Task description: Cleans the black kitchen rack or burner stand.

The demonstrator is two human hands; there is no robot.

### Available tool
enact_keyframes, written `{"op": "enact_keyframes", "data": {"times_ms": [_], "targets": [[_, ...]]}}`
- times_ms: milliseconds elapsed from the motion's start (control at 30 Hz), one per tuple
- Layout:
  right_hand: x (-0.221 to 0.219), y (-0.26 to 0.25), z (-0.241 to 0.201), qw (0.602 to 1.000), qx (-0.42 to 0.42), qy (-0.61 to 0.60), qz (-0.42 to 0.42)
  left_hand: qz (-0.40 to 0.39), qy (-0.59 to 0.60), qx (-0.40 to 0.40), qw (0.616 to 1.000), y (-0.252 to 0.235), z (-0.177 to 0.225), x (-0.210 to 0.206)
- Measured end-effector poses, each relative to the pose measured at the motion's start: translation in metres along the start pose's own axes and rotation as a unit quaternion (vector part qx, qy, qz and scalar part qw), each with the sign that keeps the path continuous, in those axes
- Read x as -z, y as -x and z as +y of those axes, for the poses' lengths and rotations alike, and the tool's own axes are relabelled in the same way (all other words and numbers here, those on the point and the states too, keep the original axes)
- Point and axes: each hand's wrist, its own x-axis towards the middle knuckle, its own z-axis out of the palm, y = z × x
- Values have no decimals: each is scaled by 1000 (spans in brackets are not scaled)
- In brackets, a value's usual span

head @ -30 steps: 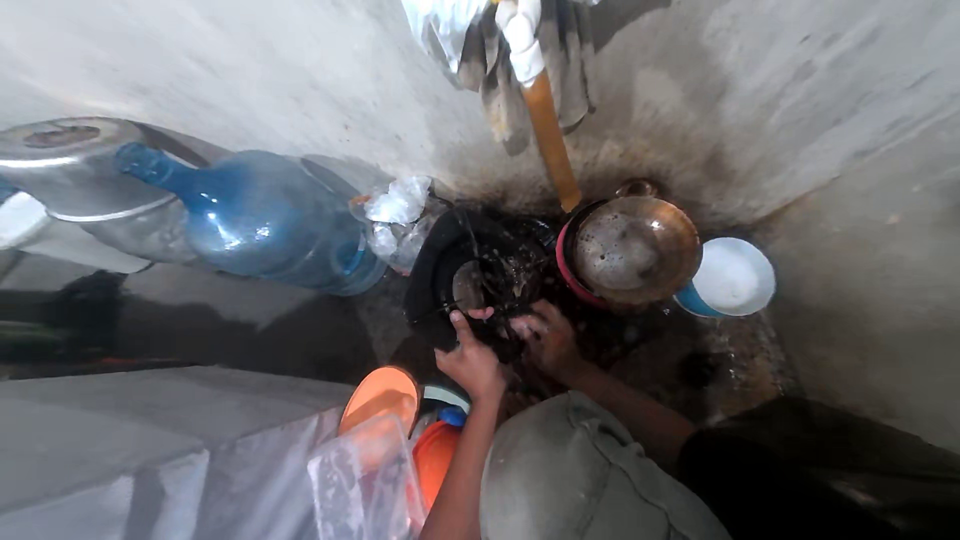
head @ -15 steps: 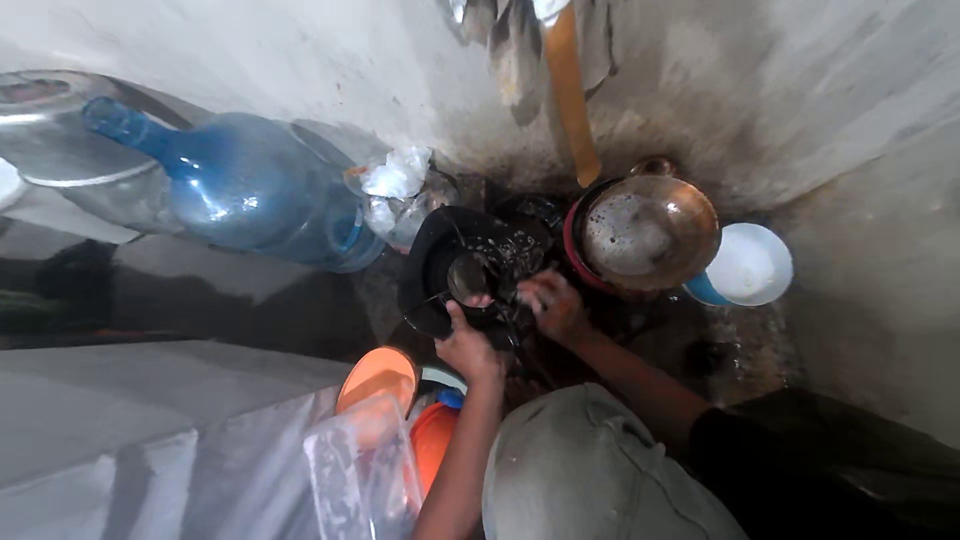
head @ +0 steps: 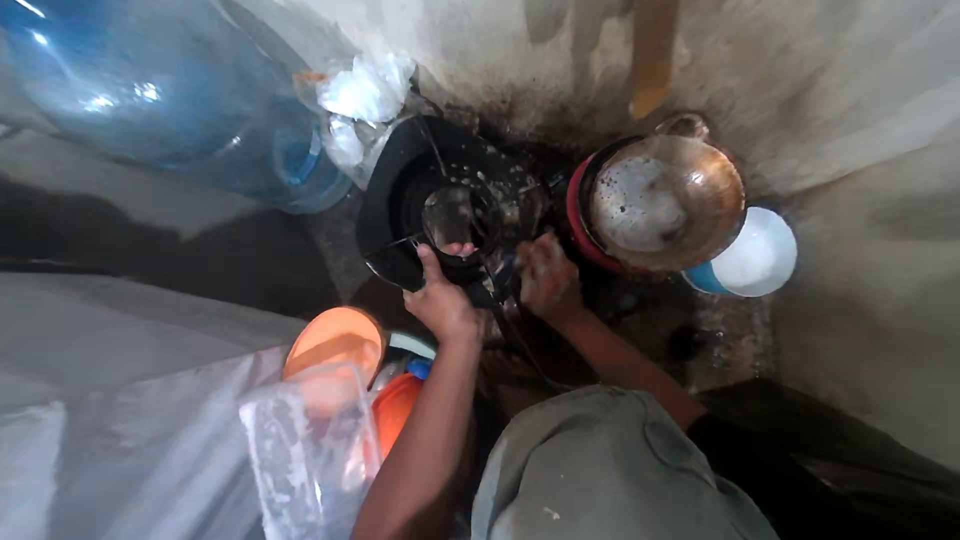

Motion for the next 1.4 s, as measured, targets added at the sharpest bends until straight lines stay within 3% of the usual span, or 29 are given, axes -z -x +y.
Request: {"op": "enact_keyframes", "data": {"times_ms": [67,167,367,433,467,500,567,633,700,867,1000,1067,1133,1267,1333,1400], "targets": [[3,-18,12,997,-71,10,-17,-11,-16,15,1000,0,1,12],[12,-31,28,994,-97,-22,39,-29,-33,24,999,-5,7,29],[32,-63,37,978,-28,-167,118,-62,-124,8,990,-12,16,61],[37,-84,13,980,-55,-189,36,-89,-159,11,983,-9,15,71],[52,-98,-12,974,-129,-170,-82,-98,-168,10,981,-6,13,73],[73,-123,-39,922,-242,-175,-248,-102,-172,8,980,-4,11,75],[26,-102,-12,953,-75,-250,-153,-103,-169,-2,980,-1,8,75],[13,-88,0,961,-10,-216,-174,-92,-163,-11,982,-1,8,77],[18,-68,6,977,9,-108,-183,-75,-155,-16,985,-4,10,80],[32,-45,18,955,-29,11,-296,-38,-163,-7,986,-2,18,82],[15,-72,13,989,25,-35,-139,-77,-203,-17,976,11,7,81],[13,-84,5,992,29,-49,-109,-77,-217,-20,973,17,5,79],[17,-82,1,982,20,-38,-184,-69,-224,-27,972,15,6,81],[18,-66,10,924,-48,21,-378,-46,-203,-22,978,6,1,90],[15,-66,11,925,-56,27,-374,-49,-206,-13,977,10,-3,89],[12,-72,4,955,-67,-7,-289,-55,-228,-14,972,18,-5,86]]}}
